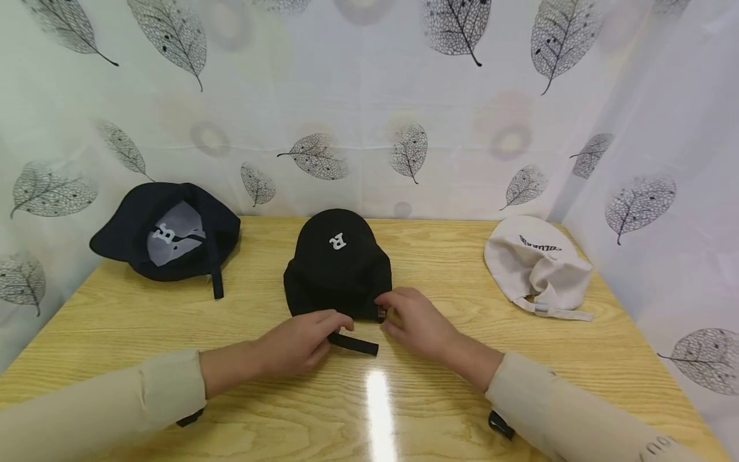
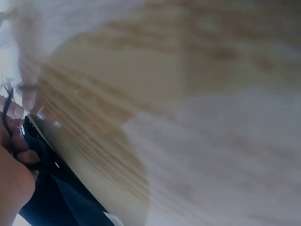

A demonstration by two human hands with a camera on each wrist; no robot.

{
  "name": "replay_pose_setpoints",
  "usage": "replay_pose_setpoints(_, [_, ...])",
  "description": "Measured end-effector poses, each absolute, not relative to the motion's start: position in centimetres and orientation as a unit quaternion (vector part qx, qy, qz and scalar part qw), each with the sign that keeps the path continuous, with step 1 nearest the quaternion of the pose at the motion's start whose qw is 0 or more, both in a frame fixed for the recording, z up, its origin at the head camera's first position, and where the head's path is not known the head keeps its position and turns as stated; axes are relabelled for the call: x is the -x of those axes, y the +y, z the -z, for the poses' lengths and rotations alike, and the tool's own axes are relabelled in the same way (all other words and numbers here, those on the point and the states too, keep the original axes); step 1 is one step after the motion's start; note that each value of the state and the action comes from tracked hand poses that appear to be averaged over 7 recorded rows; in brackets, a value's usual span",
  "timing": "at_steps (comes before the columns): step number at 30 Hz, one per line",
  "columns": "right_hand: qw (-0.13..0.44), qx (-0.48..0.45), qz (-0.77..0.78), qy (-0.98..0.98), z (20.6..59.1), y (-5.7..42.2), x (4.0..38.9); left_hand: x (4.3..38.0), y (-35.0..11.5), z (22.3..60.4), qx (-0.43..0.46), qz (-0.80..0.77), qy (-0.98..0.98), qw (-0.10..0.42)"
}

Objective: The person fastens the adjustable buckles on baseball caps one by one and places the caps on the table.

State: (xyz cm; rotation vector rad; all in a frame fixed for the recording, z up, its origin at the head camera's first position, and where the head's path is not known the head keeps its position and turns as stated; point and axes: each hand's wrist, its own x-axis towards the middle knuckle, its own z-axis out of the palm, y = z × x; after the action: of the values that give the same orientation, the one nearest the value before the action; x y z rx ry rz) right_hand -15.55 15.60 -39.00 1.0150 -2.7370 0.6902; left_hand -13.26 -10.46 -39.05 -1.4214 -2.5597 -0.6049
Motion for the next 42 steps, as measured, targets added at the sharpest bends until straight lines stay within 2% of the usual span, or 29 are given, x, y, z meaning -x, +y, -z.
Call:
replay_pose_setpoints(12, [0.034, -0.369, -0.198, -0.908, 39.1, 15.0, 15.8, 13.4, -10.4, 39.7, 0.504, 0.096, -0.853, 0.1])
replay_pose_setpoints(19, [-0.015, -0.356, -0.23, -0.906, 38.7, 14.4, 16.4, 14.1, -10.4, 39.7, 0.519, 0.097, -0.843, 0.102])
replay_pose_setpoints(28, [0.018, -0.354, -0.241, -0.903, 38.8, 13.7, 16.1, 14.0, -10.7, 39.7, 0.531, 0.171, -0.825, 0.094])
replay_pose_setpoints(42, [-0.014, -0.381, -0.246, -0.891, 38.6, 12.4, 16.5, 14.4, -11.2, 39.6, 0.537, 0.184, -0.819, 0.079])
